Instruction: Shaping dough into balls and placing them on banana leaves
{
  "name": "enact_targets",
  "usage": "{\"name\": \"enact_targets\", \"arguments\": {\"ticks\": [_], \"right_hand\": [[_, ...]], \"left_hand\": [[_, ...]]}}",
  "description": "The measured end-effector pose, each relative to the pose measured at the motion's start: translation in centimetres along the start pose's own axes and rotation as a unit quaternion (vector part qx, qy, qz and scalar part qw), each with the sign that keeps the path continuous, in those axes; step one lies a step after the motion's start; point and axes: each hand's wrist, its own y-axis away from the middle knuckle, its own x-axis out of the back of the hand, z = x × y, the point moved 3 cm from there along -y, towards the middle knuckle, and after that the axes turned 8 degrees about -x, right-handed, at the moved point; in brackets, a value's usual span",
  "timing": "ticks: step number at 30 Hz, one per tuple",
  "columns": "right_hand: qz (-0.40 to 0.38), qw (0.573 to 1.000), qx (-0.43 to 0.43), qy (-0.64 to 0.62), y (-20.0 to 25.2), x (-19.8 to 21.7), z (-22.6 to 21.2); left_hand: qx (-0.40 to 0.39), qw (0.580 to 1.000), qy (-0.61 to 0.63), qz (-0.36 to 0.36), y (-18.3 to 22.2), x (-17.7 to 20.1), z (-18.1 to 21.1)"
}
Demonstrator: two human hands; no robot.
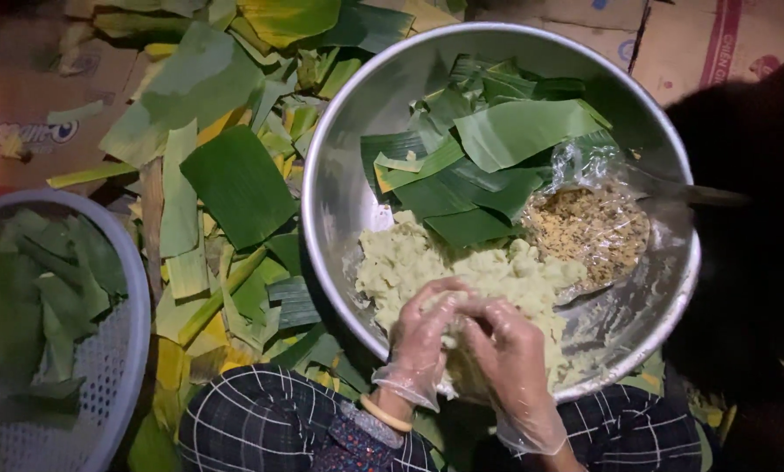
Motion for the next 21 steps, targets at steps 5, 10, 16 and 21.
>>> {"name": "enact_targets", "arguments": {"ticks": [5, 10, 16, 21], "right_hand": [[-0.035, 0.993, 0.003, 0.116, -0.1, 1.1, 3.5], [-0.023, 0.979, 0.125, 0.161, 0.2, -1.3, 2.4], [0.038, 0.994, -0.036, 0.101, 0.1, 2.2, -0.7], [0.022, 0.964, 0.022, 0.263, -0.3, 5.2, 8.1]], "left_hand": [[0.011, 0.986, 0.112, 0.125, -0.5, 1.2, 0.5], [0.062, 0.99, -0.12, 0.029, 1.1, 0.2, 0.8], [0.055, 0.995, -0.085, 0.015, 1.6, -0.1, 2.6], [-0.037, 0.998, 0.039, 0.033, -1.4, 2.5, -0.4]]}}
